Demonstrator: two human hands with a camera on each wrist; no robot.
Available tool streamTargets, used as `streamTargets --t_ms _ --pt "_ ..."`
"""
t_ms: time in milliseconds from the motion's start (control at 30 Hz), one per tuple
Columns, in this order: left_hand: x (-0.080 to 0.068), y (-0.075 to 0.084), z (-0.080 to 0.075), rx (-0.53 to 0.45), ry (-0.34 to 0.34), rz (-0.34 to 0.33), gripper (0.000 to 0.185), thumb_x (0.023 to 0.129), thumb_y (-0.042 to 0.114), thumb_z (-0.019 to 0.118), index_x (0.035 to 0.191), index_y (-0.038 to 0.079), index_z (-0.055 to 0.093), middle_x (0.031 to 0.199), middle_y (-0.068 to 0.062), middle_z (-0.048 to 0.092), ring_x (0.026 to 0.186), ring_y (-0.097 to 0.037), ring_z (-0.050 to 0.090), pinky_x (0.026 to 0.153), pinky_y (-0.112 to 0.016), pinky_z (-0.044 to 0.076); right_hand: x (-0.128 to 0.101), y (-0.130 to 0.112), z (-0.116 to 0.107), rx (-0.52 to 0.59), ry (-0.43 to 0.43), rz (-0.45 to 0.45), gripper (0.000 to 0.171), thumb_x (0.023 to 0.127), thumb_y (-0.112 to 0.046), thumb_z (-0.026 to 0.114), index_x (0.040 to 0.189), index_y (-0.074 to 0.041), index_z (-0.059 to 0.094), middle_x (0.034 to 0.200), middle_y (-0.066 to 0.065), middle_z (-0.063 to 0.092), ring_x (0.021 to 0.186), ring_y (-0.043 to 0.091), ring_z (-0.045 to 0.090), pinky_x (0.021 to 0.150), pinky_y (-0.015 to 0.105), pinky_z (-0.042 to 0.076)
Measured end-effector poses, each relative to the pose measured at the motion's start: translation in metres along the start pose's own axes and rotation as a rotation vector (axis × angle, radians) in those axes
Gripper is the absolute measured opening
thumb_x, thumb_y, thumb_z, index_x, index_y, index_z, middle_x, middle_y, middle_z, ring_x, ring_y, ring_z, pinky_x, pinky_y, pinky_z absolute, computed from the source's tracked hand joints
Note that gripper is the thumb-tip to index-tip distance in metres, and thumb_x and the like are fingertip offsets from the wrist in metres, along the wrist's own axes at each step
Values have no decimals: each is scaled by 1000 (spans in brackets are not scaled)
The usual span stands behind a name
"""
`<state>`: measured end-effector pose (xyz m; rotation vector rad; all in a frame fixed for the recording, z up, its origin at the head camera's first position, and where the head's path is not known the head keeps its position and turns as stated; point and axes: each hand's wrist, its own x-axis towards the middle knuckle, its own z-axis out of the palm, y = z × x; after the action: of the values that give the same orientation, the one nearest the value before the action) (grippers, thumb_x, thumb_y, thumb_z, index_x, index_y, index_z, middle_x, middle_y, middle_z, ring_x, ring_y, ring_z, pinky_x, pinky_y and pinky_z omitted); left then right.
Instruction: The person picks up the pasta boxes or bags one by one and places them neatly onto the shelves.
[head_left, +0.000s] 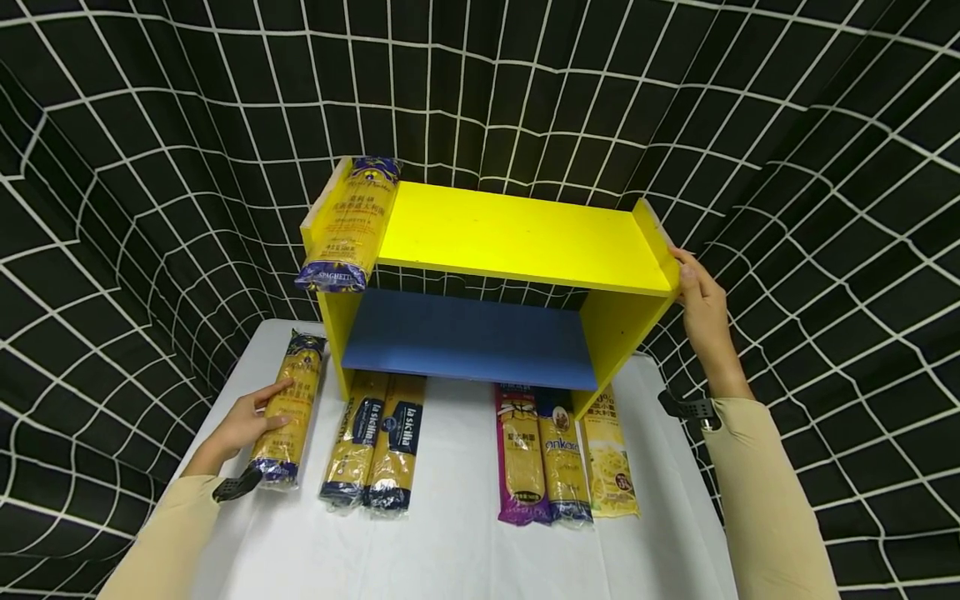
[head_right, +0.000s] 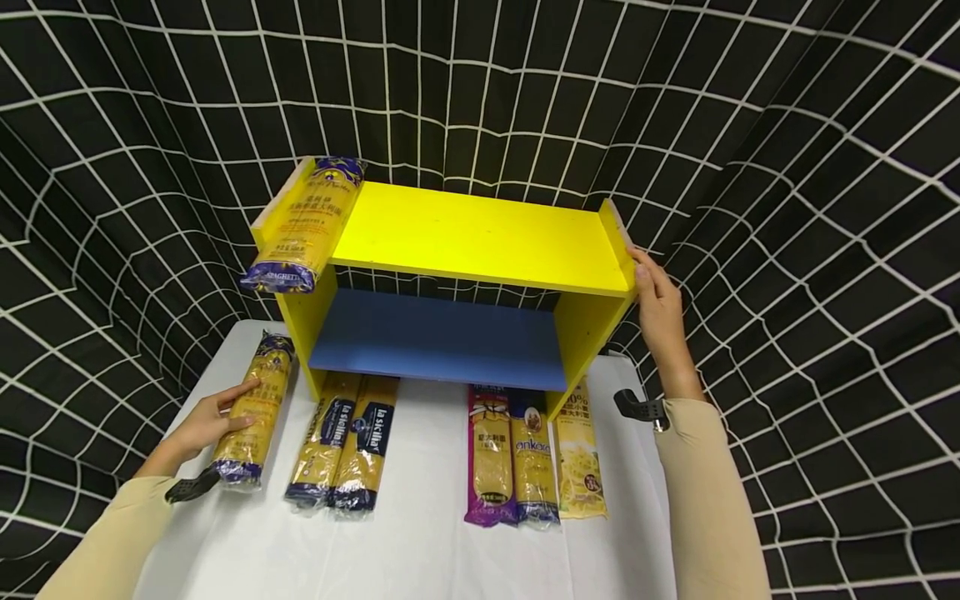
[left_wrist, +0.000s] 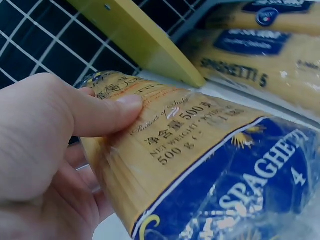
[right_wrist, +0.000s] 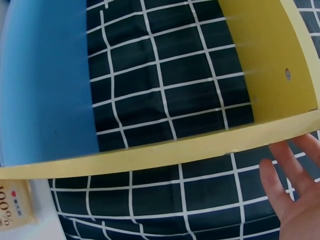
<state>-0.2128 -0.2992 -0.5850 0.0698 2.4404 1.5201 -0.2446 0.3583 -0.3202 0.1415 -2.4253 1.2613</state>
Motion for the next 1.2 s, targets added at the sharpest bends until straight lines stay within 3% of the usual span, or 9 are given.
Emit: streamTargets --t_ms 267,500,600,767,933,1033,1133,1200 --pt "1 27 -14 24 17 50 77 94 15 66 157 8 23 150 -40 30 121 -46 50 74 -26 54 -2 1 0 -53 -5 9 46 109 -38 24 150 -28 43 151 6 49 113 -4 50 93 20 44" --pt "0 61 -29 49 39 87 77 95 20 66 157 7 22 152 -38 28 122 -46 50 74 -24 54 -2 1 0 -44 -11 6 46 109 -38 24 150 -28 43 153 4 48 116 -3 51 95 24 45" --pt "0 76 -36 56 42 98 76 96 22 65 158 7 22 150 -37 31 114 -34 55 74 -24 55 -2 1 0 -42 -8 -2 46 109 -37 25 150 -26 43 152 6 49 115 -3 51 94 23 45" --pt "-1 98 -46 2 42 124 75 97 19 63 158 6 21 146 -36 35 94 0 58 74 -23 56 -2 0 0 -38 -4 -18 47 109 -35 25 150 -23 44 150 9 50 113 -3 52 92 18 44" --pt "-1 117 -55 -28 41 147 75 98 19 62 158 8 19 147 -33 36 90 9 59 73 -21 56 -2 -2 0 -29 -1 -32 47 109 -35 26 150 -21 44 149 12 51 111 -1 53 87 13 43" --pt "0 126 -60 -49 37 161 75 99 19 61 159 8 17 141 -24 44 91 9 61 74 -20 57 -2 -2 0 -30 -3 -31 47 109 -36 26 150 -21 44 149 11 50 111 -2 53 87 13 43" --pt "2 135 -67 -106 31 170 74 99 17 60 159 7 18 129 0 55 91 6 64 73 -21 59 -2 -1 -1 -32 -10 -32 47 109 -36 26 150 -21 44 150 11 49 112 -2 53 88 13 43" --pt "3 142 -71 -136 28 179 74 99 16 61 159 8 18 120 14 54 92 5 65 74 -22 59 -2 0 0 -40 -13 -31 47 109 -37 26 151 -21 43 151 11 49 113 -2 52 88 13 43"
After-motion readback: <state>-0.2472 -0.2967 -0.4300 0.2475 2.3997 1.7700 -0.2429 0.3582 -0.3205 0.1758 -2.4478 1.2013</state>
